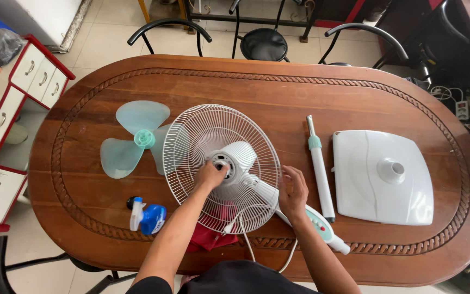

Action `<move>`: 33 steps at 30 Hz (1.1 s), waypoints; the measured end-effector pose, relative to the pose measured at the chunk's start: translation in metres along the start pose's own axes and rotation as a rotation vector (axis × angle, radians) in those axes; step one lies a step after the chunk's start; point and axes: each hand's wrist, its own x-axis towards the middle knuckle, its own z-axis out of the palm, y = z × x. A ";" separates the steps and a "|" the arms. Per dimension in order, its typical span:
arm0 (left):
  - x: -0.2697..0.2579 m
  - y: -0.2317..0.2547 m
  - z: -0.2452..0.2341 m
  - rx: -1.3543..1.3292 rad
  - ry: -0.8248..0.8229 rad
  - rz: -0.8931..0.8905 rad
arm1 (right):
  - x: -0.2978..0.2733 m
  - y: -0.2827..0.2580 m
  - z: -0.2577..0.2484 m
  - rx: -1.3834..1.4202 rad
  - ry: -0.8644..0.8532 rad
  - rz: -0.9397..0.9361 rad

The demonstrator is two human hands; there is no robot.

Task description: The person disassembles a standing electric fan on a wooden table. They remove the base, detach the neck, unscrew the front grille, remove the fan blades, and then remove the rear grille and motor housing components. A red cloth and spray bottle are present but not used during disassembly.

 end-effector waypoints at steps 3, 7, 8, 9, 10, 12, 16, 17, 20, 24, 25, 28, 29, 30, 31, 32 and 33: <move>-0.013 0.008 -0.021 0.034 0.047 0.230 | 0.003 -0.052 0.032 -0.204 0.068 -0.090; -0.053 0.000 -0.062 -0.039 -0.038 0.449 | -0.009 -0.093 0.076 -0.473 0.147 -0.185; -0.062 -0.006 -0.071 -0.068 -0.043 0.514 | -0.016 -0.096 0.087 -0.478 0.153 -0.201; -0.065 -0.013 -0.083 -0.090 -0.027 0.575 | -0.022 -0.097 0.097 -0.482 0.159 -0.217; -0.069 -0.020 -0.096 -0.114 -0.012 0.634 | -0.026 -0.095 0.110 -0.387 0.078 -0.152; -0.069 -0.032 -0.120 -0.137 0.024 0.706 | -0.030 -0.085 0.138 -0.197 -0.084 -0.020; -0.028 -0.040 -0.172 -0.134 0.146 0.757 | -0.021 -0.057 0.186 -0.373 -0.278 0.079; -0.015 -0.042 -0.183 -0.117 0.131 0.710 | -0.018 -0.051 0.196 -0.430 -0.286 0.072; 0.019 -0.052 -0.204 -0.115 0.084 0.605 | -0.007 -0.032 0.220 -0.652 -0.404 0.106; 0.029 -0.083 -0.214 -0.216 0.055 0.638 | -0.013 -0.019 0.235 -0.834 -0.460 0.110; 0.021 -0.089 -0.216 -0.235 0.057 0.678 | -0.010 -0.016 0.236 -0.860 -0.480 0.098; -0.030 -0.118 -0.226 -0.346 0.026 0.692 | -0.011 -0.011 0.233 -0.906 -0.518 0.027; -0.054 -0.129 -0.228 -0.394 -0.009 0.677 | -0.013 -0.010 0.229 -0.907 -0.509 -0.026; -0.079 -0.139 -0.230 -0.511 -0.089 0.668 | -0.011 -0.010 0.226 -0.908 -0.493 -0.078; -0.102 -0.147 -0.230 -0.626 -0.171 0.655 | -0.011 -0.009 0.224 -0.896 -0.492 -0.070; -0.122 -0.153 -0.227 -0.653 -0.245 0.685 | -0.011 -0.009 0.222 -0.885 -0.494 -0.065; -0.139 -0.159 -0.224 -0.678 -0.321 0.713 | -0.011 -0.009 0.222 -0.874 -0.496 -0.061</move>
